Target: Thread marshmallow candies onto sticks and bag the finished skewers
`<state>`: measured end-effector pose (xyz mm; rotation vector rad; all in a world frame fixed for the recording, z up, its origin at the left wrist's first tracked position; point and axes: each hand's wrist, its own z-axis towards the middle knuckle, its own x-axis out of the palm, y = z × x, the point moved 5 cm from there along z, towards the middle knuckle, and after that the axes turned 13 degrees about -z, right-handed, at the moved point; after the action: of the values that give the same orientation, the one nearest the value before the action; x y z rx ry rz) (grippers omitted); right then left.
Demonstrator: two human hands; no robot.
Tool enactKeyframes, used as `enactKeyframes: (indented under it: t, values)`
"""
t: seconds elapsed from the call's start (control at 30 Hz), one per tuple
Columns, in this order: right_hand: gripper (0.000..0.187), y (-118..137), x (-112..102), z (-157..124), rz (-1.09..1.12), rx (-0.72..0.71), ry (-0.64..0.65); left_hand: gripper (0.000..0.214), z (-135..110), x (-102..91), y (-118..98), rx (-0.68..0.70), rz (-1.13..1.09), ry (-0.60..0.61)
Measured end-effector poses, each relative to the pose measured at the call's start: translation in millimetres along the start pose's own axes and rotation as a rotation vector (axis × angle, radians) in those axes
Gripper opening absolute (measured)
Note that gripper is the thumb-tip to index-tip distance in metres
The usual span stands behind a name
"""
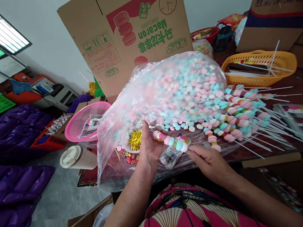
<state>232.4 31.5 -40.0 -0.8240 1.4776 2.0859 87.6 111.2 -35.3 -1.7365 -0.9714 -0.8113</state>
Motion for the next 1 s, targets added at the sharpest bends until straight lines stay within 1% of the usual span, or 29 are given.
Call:
enactKeyframes:
  t: [0.07, 0.1, 0.13, 0.17, 0.2, 0.23, 0.33, 0.37, 0.43, 0.5, 0.57, 0.63, 0.7, 0.8, 0.87, 0.93, 1.0]
  values:
    - [0.034, -1.8, -0.1, 1.4, 0.185, 0.1, 0.166, 0.042, 1.1, 2.3, -8.6, 0.009, 0.039, 0.068]
    - [0.037, -2.0, 0.6, 1.3, 0.255, 0.14, 0.227, 0.04, 1.4, 4.0, -12.0, 0.02, 0.052, 0.101]
    - [0.039, -2.3, 1.6, 1.1, 0.302, 0.168, 0.262, 0.037, 1.7, 5.6, -14.1, 0.029, 0.062, 0.122]
    - [0.039, -2.9, 2.3, 1.0, 0.313, 0.18, 0.265, 0.032, 2.1, 6.8, -15.1, 0.037, 0.068, 0.126]
    - [0.038, -3.7, 2.3, 1.0, 0.281, 0.17, 0.233, 0.027, 2.7, 7.2, -14.9, 0.042, 0.07, 0.107]
    - [0.037, -4.6, 1.3, 1.0, 0.201, 0.14, 0.166, 0.023, 3.6, 6.6, -13.7, 0.04, 0.064, 0.067]
    - [0.031, -4.3, -3.8, -2.1, -0.218, -0.009, -0.122, 0.029, 7.2, 0.1, -7.7, 0.04, -0.007, -0.121]
    - [0.03, -2.8, -3.7, -4.0, -0.356, -0.059, -0.196, 0.032, 8.3, -2.9, -5.3, 0.043, -0.03, -0.183]
    - [0.029, 1.2, -0.1, -6.8, -0.542, -0.144, -0.279, 0.038, 9.5, -7.8, -0.3, 0.066, -0.043, -0.264]
    - [0.029, 5.0, 5.8, -6.9, -0.576, -0.187, -0.279, 0.042, 8.9, -10.0, 6.2, 0.089, -0.044, -0.271]
    - [0.031, 6.1, 11.4, -4.2, -0.498, -0.162, -0.232, 0.045, 6.0, -9.7, 14.7, 0.089, -0.052, -0.228]
    - [0.031, 3.9, 16.4, -0.6, -0.344, -0.1, -0.148, 0.047, 2.0, -9.3, 22.6, 0.053, -0.041, -0.18]
    - [0.032, -1.5, 18.8, 2.0, -0.158, -0.011, -0.061, 0.05, -1.1, -10.0, 27.1, -0.022, 0.01, -0.145]
    - [0.034, -10.8, 18.6, 3.2, 0.095, 0.155, 0.025, 0.052, -1.5, -11.9, 24.7, -0.118, 0.065, -0.097]
    - [0.036, -12.5, 22.5, 3.9, 0.24, 0.238, 0.099, 0.045, -0.3, -12.2, 21.9, -0.111, 0.06, -0.069]
    - [0.037, -10.6, 30.6, 6.2, 0.358, 0.288, 0.165, 0.037, -0.5, -10.8, 25.7, -0.086, 0.068, -0.029]
    - [0.039, -9.6, 37.9, 9.9, 0.403, 0.332, 0.168, 0.033, -2.7, -8.6, 35.4, -0.066, 0.11, 0.013]
